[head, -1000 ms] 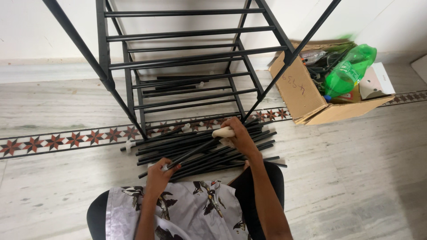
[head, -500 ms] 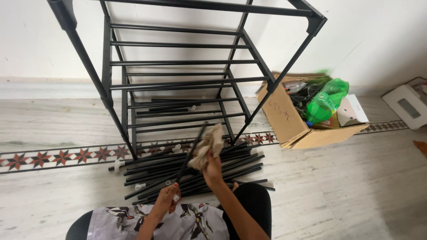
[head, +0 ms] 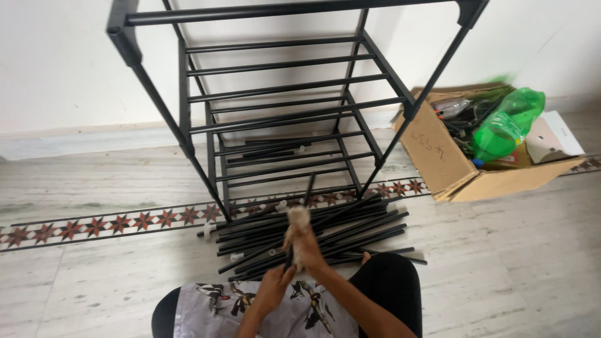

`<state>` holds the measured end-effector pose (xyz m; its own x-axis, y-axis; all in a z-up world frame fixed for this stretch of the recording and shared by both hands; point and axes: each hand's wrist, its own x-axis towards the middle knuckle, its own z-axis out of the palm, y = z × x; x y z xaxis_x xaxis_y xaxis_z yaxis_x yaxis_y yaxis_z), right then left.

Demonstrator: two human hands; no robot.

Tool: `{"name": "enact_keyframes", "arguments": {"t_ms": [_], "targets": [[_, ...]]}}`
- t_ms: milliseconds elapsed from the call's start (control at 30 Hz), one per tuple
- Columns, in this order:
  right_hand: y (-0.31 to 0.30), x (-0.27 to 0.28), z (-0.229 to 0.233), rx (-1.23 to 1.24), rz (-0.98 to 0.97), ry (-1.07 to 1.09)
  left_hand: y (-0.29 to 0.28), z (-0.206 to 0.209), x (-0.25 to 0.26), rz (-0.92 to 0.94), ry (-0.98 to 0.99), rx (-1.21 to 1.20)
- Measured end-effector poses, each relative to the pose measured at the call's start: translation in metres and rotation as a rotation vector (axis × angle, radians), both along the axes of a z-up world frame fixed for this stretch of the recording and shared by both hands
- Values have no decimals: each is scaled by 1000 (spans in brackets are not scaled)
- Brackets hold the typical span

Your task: The person sits on the floor and assembles a black metal rack by inserting rods into white plastic connectors. They wipe the rods with a cloth, connect them to the connectors, and place the assembled sections into the rack frame.

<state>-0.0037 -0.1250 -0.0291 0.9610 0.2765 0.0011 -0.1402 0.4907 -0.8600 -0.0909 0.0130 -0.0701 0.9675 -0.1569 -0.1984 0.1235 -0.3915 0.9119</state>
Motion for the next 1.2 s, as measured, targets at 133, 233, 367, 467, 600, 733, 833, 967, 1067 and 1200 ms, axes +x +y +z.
{"name": "enact_keyframes", "arguments": {"t_ms": [133,233,367,467,600,733,833,967,1067,1200], "targets": [[-61,52,25,276,-174,-37,-4,19,-10,-143,106,-31],[-59,45,27,318,-157,-52,1,19,-8,-167,83,-191],[8,-19,-7,-88,61,97,-1,5,-3,27,344,-457],[33,-27,-19,16,240,-95,12,7,4,107,335,-532],[16,-4,-1,-207,128,-112,26,17,10,179,193,-560],[-3,-8,22,-1135,-86,-520,41,21,21,372,5,-848],[12,-29,28,-1379,-1,-799,56,18,27,524,-45,-1150],[37,-49,32,-1407,174,-911,68,15,21,649,-196,-1253],[36,-34,40,-1366,333,-930,76,21,21,509,-384,-1404],[4,-3,52,-1362,235,-989,80,33,20,500,-395,-1448]]}}
